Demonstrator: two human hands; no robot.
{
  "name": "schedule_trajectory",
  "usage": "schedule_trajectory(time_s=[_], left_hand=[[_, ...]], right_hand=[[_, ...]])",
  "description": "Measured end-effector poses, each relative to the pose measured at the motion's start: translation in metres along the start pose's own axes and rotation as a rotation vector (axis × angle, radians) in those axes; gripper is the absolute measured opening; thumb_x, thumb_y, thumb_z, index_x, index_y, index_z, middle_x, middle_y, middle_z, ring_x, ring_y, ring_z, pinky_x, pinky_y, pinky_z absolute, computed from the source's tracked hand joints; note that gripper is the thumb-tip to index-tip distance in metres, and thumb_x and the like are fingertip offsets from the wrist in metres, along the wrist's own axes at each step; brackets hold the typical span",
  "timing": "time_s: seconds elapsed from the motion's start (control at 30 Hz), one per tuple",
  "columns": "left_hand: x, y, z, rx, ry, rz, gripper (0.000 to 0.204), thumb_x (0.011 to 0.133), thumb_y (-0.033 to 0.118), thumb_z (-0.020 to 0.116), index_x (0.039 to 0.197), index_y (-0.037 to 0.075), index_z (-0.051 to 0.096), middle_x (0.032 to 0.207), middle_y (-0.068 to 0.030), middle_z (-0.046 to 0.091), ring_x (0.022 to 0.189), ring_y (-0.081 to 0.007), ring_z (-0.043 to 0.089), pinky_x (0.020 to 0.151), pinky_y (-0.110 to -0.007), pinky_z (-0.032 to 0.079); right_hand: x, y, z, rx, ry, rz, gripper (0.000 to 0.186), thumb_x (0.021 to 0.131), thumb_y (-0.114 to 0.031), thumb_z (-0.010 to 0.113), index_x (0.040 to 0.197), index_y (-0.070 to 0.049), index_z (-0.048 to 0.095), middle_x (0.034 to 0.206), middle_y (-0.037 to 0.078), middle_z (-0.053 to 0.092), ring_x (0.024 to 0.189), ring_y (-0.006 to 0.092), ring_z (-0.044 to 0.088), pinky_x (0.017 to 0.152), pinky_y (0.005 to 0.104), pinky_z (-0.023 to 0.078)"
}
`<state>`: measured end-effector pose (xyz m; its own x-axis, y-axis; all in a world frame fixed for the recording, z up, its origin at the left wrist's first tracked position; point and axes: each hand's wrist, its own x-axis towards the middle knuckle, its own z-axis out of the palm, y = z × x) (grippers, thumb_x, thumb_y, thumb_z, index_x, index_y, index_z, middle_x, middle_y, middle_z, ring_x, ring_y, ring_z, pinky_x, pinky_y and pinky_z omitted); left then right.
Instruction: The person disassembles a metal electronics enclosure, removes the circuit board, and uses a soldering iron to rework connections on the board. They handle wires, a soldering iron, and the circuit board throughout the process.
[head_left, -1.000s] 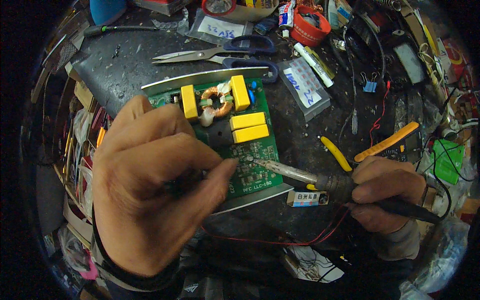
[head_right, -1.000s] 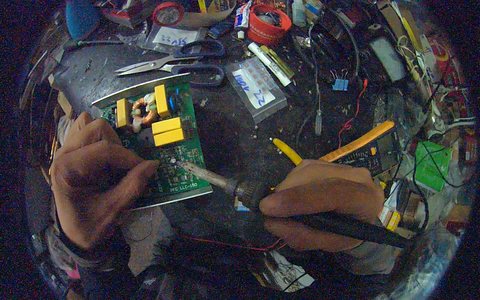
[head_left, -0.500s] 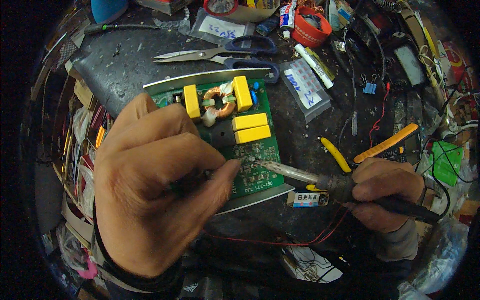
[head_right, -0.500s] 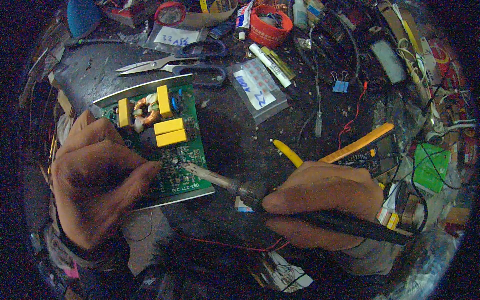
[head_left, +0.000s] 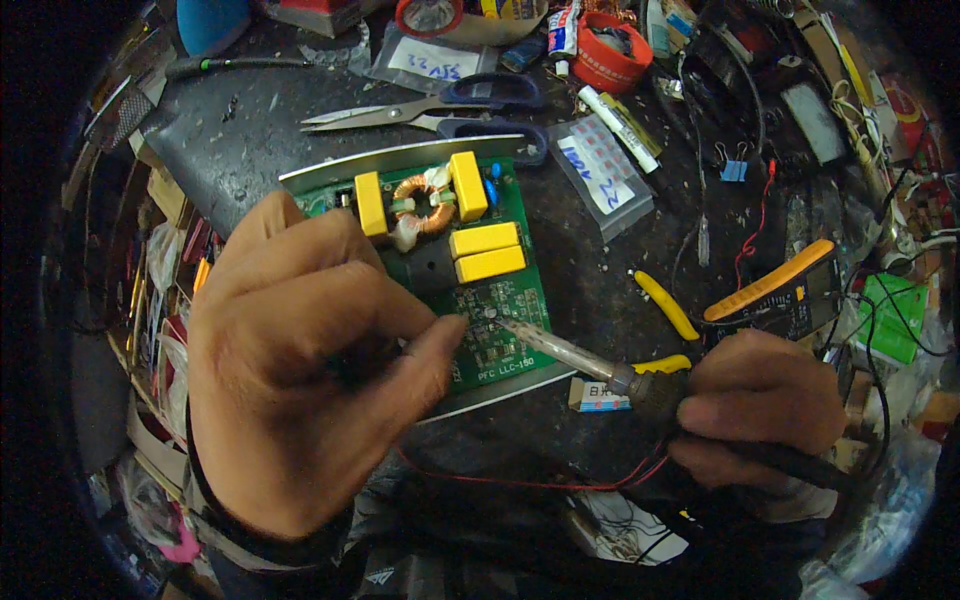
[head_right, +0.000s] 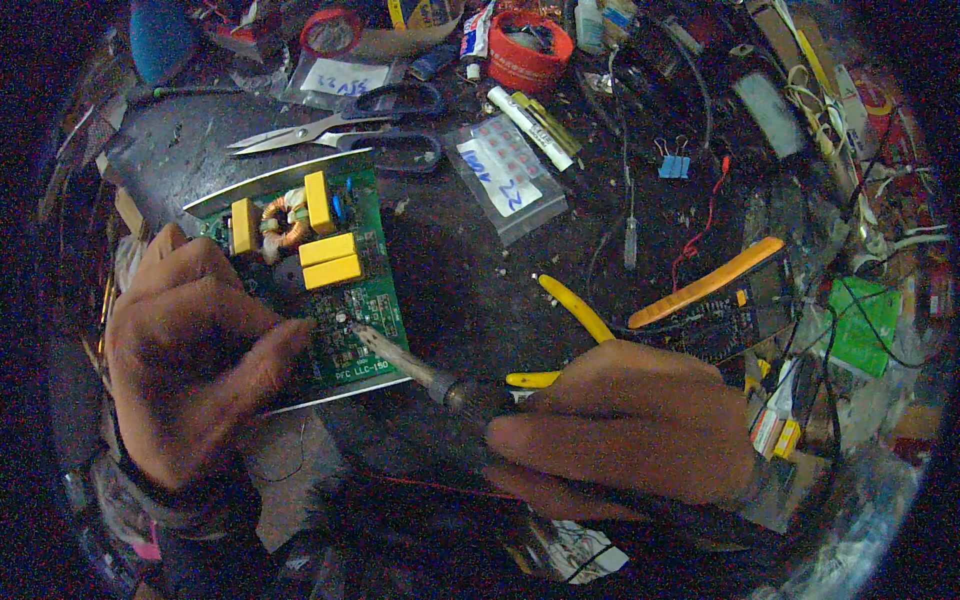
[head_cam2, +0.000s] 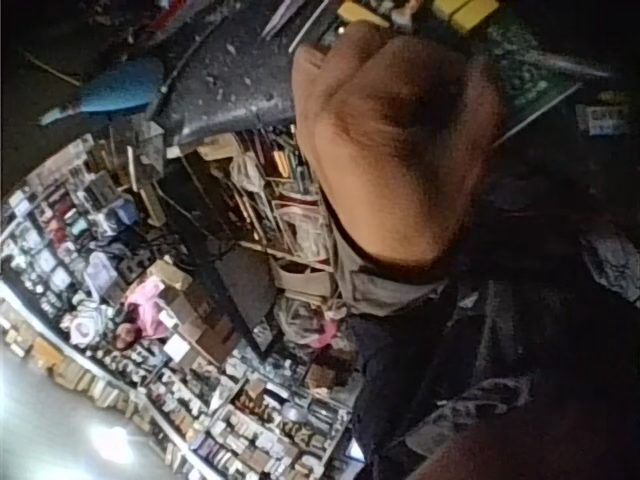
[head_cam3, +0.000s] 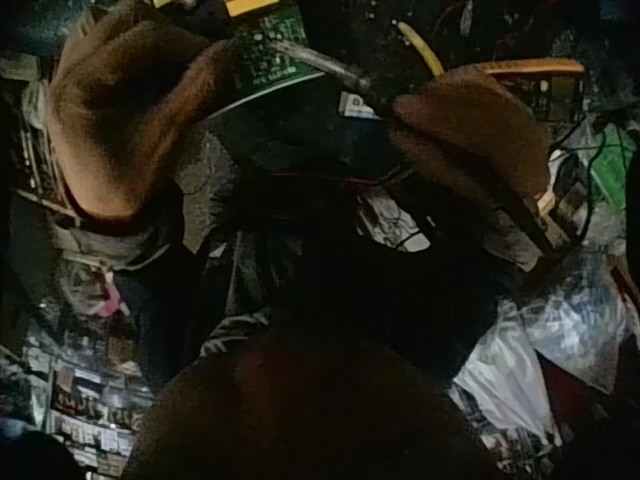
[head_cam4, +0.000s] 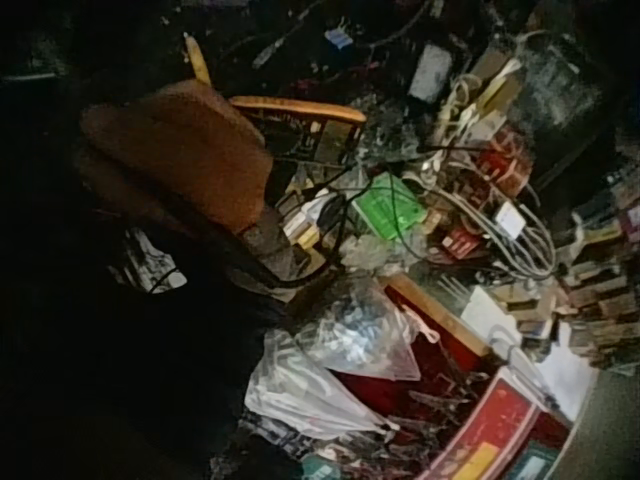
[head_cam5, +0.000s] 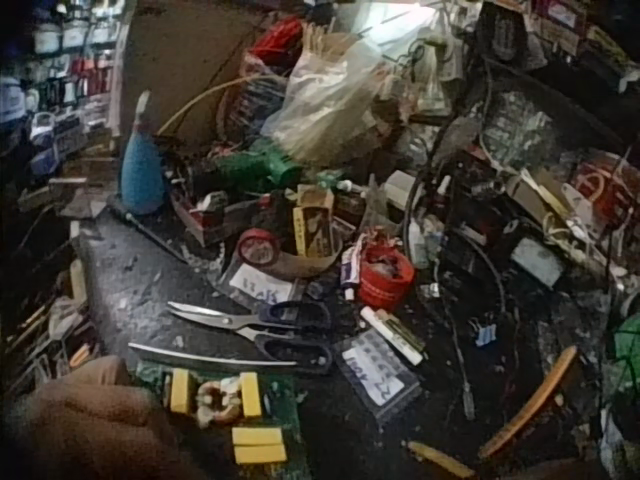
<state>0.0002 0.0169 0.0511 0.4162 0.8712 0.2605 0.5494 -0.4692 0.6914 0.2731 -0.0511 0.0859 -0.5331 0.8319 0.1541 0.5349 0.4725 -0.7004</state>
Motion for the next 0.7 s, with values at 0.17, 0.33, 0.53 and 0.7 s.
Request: schedule_trajectory(time_s=[0.17, 0.33, 0.53, 0.7], left_hand=[[0.0, -0.0003, -0.0006, -0.009, 0.002, 0.019, 0.015, 0.063, 0.007, 0.08, 0.064, 0.004, 0.066, 0.065, -0.0033, 0.053, 0.07, -0.0178, 0.047, 0.062, -0.033, 0.033], [-0.0002, -0.0004, -0.0004, 0.0, 0.005, 0.021, 0.015, 0.063, 0.006, 0.08, 0.064, 0.004, 0.065, 0.064, -0.0032, 0.053, 0.069, -0.0176, 0.047, 0.062, -0.033, 0.033], [-0.0007, -0.0011, -0.0003, -0.003, 0.002, 0.01, 0.016, 0.063, 0.006, 0.081, 0.065, 0.003, 0.065, 0.065, -0.0034, 0.053, 0.07, -0.0175, 0.047, 0.063, -0.032, 0.033], [0.0001, -0.0018, -0.0007, -0.003, -0.005, 0.025, 0.016, 0.063, 0.007, 0.08, 0.065, 0.003, 0.065, 0.065, -0.0033, 0.053, 0.071, -0.0176, 0.047, 0.063, -0.032, 0.033]], right_hand=[[0.0002, 0.0022, -0.0014, 0.022, 0.011, -0.015, 0.047, 0.069, -0.01, 0.084, 0.113, -0.012, 0.066, 0.084, 0.005, 0.068, 0.067, 0.0239, 0.065, 0.059, 0.0347, 0.052], [0.0014, 0.0018, -0.0073, 0.01, -0.015, -0.018, 0.049, 0.068, -0.007, 0.084, 0.113, -0.012, 0.065, 0.085, 0.005, 0.068, 0.068, 0.0254, 0.066, 0.059, 0.0341, 0.052], [0.0027, 0.0027, -0.0049, 0.012, -0.016, -0.026, 0.049, 0.067, -0.006, 0.084, 0.113, -0.011, 0.066, 0.087, 0.005, 0.069, 0.071, 0.025, 0.068, 0.061, 0.0345, 0.054], [0.0038, 0.002, -0.003, 0.015, 0.004, -0.022, 0.047, 0.067, -0.005, 0.084, 0.111, -0.01, 0.066, 0.086, 0.006, 0.069, 0.071, 0.0249, 0.067, 0.061, 0.0346, 0.054]])
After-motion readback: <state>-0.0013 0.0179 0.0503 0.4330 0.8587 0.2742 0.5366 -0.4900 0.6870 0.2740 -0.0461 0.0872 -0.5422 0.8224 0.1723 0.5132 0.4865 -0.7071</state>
